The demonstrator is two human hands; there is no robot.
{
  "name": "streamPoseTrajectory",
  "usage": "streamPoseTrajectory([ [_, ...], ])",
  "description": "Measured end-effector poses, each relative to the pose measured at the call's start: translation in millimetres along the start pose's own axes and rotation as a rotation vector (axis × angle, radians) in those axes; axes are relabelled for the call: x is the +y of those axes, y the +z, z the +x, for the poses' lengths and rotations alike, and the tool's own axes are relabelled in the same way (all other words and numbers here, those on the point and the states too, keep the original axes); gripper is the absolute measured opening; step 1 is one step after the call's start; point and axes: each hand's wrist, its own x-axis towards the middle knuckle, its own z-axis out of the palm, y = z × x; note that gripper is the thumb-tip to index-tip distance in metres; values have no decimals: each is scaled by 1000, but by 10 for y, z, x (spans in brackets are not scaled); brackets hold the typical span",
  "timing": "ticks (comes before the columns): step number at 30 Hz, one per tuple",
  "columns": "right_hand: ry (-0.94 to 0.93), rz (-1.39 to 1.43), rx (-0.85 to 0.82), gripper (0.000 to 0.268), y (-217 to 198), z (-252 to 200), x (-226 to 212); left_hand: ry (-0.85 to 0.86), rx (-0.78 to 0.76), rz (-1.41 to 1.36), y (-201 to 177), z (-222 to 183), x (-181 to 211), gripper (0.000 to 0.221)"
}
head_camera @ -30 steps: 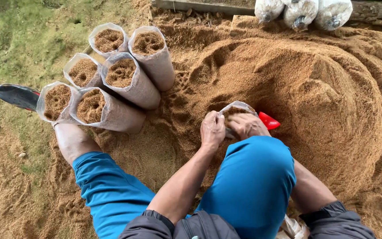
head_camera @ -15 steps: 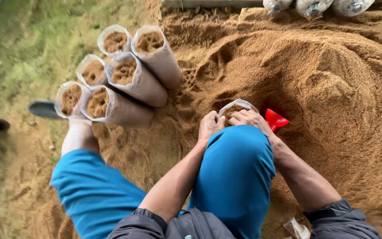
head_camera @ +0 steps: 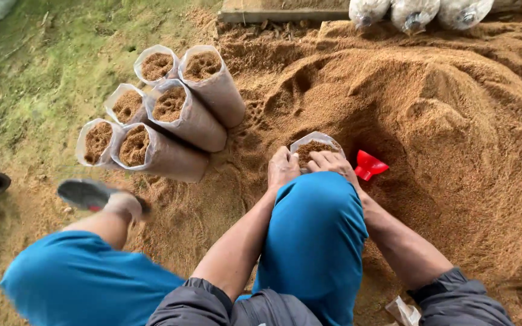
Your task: Filling plastic bags with substrate using a scoop and packing it down by hand
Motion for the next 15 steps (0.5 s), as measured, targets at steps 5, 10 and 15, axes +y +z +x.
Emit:
streamPoseTrajectory([
  [5, 131, 15, -66, 31, -206, -73, -13, 106, 41, -41, 68, 103, 109, 22],
  [10, 69, -132, 57, 23, 315, -273, 98, 76, 32, -69, 114, 246, 53, 18],
  [15, 37, -53, 83, 12, -358, -12, -110, 110, 0, -119, 67, 272, 102, 18],
])
